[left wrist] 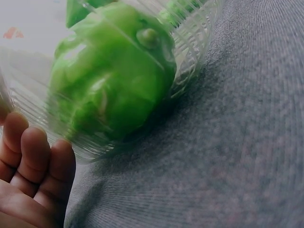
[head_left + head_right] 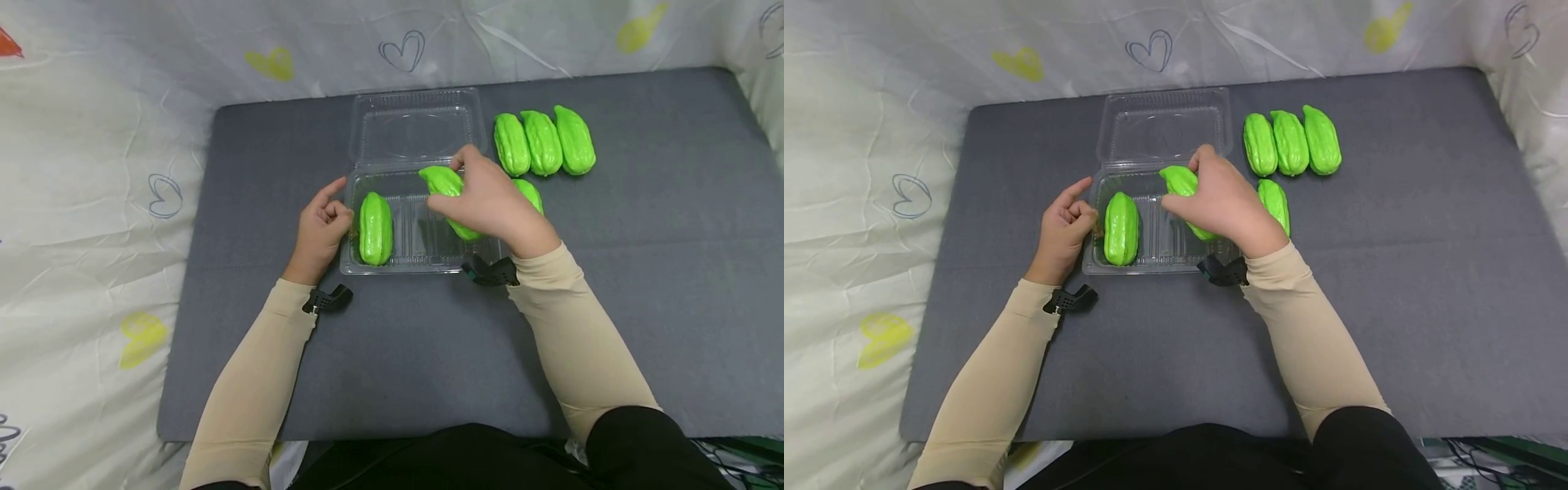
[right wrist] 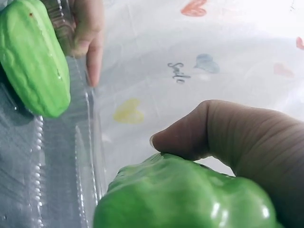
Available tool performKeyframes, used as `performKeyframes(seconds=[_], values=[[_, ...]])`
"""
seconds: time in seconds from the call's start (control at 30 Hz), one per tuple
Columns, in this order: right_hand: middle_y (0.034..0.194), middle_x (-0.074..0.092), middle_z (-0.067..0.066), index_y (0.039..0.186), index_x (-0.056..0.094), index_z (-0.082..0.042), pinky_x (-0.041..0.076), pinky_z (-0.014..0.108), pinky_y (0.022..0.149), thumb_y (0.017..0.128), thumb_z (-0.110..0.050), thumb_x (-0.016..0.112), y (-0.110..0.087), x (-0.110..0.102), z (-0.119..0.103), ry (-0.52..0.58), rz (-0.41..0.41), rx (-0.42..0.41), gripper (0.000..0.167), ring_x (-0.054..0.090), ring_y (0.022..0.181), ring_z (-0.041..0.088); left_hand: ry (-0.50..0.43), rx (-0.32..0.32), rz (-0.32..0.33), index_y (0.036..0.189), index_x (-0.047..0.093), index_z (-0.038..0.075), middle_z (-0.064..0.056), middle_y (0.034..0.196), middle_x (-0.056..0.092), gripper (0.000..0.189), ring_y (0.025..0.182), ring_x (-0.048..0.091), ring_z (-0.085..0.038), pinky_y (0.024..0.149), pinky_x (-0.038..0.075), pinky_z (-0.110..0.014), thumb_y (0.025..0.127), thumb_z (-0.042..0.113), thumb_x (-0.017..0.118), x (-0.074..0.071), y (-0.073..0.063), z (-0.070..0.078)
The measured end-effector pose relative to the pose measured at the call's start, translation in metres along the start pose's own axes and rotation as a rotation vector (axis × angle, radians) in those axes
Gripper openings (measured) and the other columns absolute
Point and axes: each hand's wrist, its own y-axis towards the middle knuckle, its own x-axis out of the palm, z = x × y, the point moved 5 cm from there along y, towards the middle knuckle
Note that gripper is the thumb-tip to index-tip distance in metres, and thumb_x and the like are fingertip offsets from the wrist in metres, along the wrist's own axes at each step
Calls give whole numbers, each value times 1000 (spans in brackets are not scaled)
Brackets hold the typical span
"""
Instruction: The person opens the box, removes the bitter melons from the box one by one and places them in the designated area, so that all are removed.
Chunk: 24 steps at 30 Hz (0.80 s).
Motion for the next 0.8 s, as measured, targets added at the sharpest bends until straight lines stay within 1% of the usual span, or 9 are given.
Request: performKeyframes(seconds=[0.1, 0.17, 0.27, 0.37, 0.47, 0.57, 0.67, 0.8], values=[[91, 44, 7, 137, 41, -6, 43, 42, 71, 90, -40, 65, -3, -4, 2, 10, 7, 1, 63, 48, 77, 27, 3, -1, 8, 156, 44, -1, 6, 72, 58, 66, 63, 49, -7, 65, 46, -21, 91, -7, 56, 0, -1, 1], [97, 44, 8, 137, 40, -6, 42, 42, 72, 90, -40, 65, -4, -6, 3, 16, 12, 5, 63, 47, 82, 27, 1, -4, 12, 156, 45, -1, 6, 71, 58, 66, 64, 50, -7, 66, 46, -21, 91, -7, 56, -1, -1, 2], [101, 45, 9, 138, 41, -7, 42, 43, 72, 90, -40, 64, -7, -9, 7, 16, 25, 14, 62, 47, 85, 28, 2, -5, 16, 156, 45, -2, 6, 71, 58, 66, 64, 50, -7, 66, 46, -21, 91, -7, 56, 0, -1, 2], [98, 44, 9, 138, 40, -7, 41, 43, 72, 90, -39, 63, -10, -13, 11, 12, 35, 26, 62, 46, 83, 28, 1, -6, 18, 156, 45, -2, 5, 71, 58, 66, 63, 50, -7, 66, 46, -21, 91, -8, 56, -1, -1, 2], [101, 46, 10, 140, 40, -8, 41, 43, 76, 91, -39, 62, -12, -17, 15, 13, 42, 40, 63, 48, 88, 28, -3, -9, 18, 155, 46, -1, 5, 71, 58, 65, 63, 50, -7, 65, 46, -21, 91, -8, 56, -1, 0, 0], [103, 47, 11, 140, 38, -8, 41, 43, 77, 91, -39, 61, -15, -21, 19, 21, 51, 58, 63, 49, 90, 29, -8, -9, 14, 155, 46, -1, 6, 71, 58, 65, 63, 50, -7, 65, 46, -20, 91, -9, 56, 0, 0, -1], [101, 47, 11, 142, 37, -7, 41, 43, 76, 91, -38, 60, -17, -24, 23, 23, 60, 69, 64, 49, 89, 29, -10, -5, 9, 156, 45, -2, 6, 72, 58, 66, 64, 49, -6, 65, 46, -21, 91, -9, 56, 0, 1, 0], [96, 46, 10, 141, 38, -7, 41, 42, 70, 90, -36, 58, -20, -29, 30, 18, 73, 86, 62, 48, 82, 29, -9, -6, 6, 156, 44, -3, 6, 72, 58, 66, 64, 49, -7, 65, 46, -21, 91, -9, 56, 0, 0, 0]])
